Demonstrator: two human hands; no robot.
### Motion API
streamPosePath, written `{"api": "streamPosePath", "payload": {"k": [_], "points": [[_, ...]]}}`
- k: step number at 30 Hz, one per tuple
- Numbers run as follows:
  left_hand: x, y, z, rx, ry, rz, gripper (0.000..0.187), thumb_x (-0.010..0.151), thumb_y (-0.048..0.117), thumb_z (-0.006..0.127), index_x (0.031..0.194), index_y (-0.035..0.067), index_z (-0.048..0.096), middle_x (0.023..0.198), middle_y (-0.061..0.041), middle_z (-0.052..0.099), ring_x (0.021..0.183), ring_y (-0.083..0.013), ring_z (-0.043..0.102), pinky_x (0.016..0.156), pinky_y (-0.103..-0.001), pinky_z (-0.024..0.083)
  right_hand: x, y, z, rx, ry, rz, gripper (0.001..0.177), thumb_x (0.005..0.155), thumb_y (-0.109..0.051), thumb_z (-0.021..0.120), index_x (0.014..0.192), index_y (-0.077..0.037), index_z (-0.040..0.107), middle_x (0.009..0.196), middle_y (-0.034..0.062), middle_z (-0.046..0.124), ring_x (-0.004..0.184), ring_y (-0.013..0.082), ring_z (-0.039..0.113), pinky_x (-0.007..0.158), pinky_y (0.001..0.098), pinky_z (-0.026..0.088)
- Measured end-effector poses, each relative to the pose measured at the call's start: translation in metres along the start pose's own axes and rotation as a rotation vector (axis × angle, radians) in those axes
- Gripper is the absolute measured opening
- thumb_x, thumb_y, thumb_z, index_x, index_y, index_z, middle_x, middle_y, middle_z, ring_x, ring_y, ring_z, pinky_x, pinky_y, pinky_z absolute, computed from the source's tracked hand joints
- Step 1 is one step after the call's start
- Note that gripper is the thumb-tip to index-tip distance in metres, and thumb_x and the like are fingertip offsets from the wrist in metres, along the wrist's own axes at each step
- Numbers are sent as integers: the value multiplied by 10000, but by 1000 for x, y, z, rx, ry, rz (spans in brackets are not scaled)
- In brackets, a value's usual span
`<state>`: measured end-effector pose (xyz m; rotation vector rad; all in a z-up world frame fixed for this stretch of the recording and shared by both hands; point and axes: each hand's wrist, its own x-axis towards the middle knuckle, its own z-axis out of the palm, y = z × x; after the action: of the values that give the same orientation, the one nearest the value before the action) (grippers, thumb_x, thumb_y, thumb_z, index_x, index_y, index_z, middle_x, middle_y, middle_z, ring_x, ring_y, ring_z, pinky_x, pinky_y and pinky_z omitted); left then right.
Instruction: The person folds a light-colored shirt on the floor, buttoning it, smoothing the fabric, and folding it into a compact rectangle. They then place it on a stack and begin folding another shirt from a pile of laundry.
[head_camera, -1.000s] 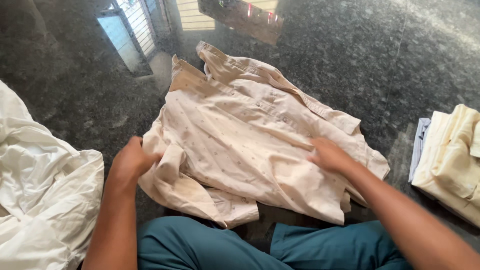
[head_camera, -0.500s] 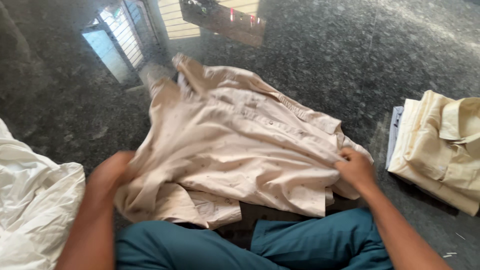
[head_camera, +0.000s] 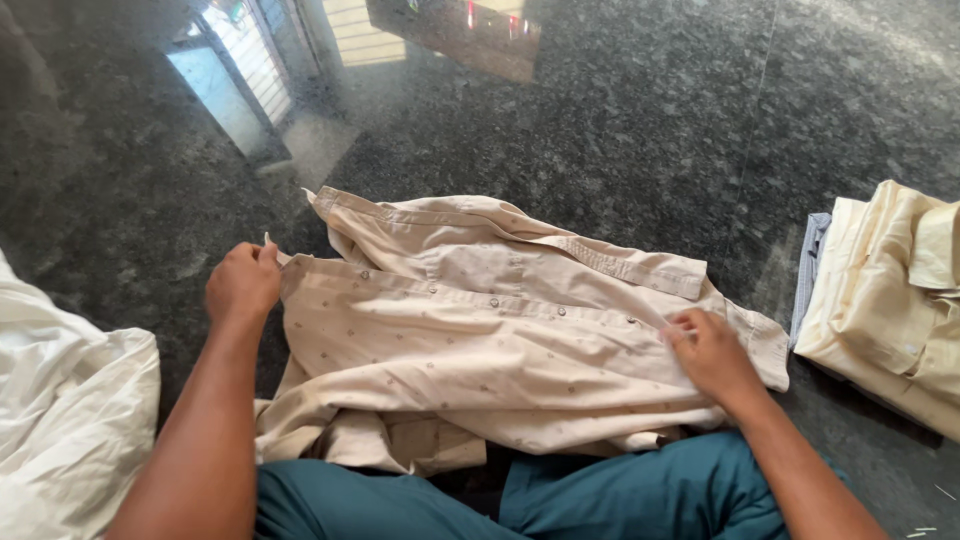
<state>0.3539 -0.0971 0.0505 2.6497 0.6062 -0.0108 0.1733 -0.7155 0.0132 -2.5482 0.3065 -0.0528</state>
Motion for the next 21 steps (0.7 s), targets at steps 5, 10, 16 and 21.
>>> {"api": "streamPosePath", "payload": {"k": [5,10,16,21], "points": [[38,18,45,-275,-55,34,412,936,314,706,1275,88,650,1196,-210,699,1114,-374,690,940,-470,534,-6,-27,7,-178,-14,-359,577,728,-412,805,1127,-14,686,1084,204,663,1041,408,610,899,488,454],[43,35,45,-117,-177,94,438,750,2,774,1168,123,722,1154,-178,718,1093,-336,682,911,-444,540,3,-28,8,-345,-120,-102,265,849,-316,734,840,-68,639,868,76,687,849,264,672,839,443,505],[28,22,-21,121,-31,34,214,934,101,692,1121,101,796,1188,-190,762,1121,-377,723,957,-489,560,1,13,-12,151,76,77,69,878,-81,553,865,-39,607,680,101,607,549,218,559,527,373,463],[6,36,-27,681,-519,-137,490,846,277,853,1293,130,717,1390,-176,637,1315,-374,583,1073,-515,464,-20,34,2,202,-850,343,126,841,-131,637,928,-65,699,712,21,636,580,134,564,518,313,507]]}}
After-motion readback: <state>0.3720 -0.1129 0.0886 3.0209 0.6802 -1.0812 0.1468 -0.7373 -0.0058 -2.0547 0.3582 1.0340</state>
